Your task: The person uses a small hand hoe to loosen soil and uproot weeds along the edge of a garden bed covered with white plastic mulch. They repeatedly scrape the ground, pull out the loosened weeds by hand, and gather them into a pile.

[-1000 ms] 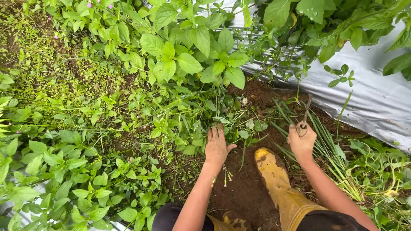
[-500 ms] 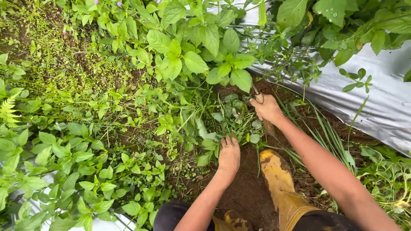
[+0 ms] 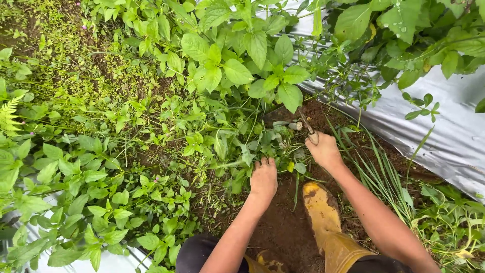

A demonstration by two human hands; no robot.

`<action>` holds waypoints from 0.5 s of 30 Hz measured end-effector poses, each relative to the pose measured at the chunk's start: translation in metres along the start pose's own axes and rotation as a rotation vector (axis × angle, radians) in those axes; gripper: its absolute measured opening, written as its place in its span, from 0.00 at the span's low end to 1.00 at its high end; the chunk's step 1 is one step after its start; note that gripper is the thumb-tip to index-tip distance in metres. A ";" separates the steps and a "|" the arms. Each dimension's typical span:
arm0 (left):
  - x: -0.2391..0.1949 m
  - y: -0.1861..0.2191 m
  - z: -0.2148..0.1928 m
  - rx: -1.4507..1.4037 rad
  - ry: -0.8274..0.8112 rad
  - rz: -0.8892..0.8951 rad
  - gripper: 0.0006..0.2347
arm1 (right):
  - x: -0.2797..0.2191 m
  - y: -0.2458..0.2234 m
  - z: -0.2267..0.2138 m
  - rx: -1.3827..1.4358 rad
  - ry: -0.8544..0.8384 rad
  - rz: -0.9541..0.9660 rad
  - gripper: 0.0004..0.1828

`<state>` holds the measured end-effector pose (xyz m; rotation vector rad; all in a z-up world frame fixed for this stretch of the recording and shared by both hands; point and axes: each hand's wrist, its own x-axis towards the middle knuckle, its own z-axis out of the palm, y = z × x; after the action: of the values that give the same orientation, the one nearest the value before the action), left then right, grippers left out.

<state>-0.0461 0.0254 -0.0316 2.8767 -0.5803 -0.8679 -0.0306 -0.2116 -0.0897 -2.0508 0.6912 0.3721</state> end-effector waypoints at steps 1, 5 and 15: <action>-0.004 0.001 -0.001 -0.002 0.000 -0.008 0.19 | -0.009 -0.022 -0.011 -0.002 -0.007 -0.004 0.18; -0.012 0.006 -0.008 0.032 0.010 0.002 0.18 | -0.021 -0.096 -0.032 0.156 0.217 -0.283 0.22; -0.021 0.012 -0.026 -0.023 0.019 -0.004 0.17 | 0.034 -0.033 0.055 -0.026 -0.009 -0.343 0.13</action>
<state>-0.0524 0.0213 0.0036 2.8632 -0.5596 -0.8410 0.0165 -0.1625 -0.1141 -2.1421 0.3201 0.1927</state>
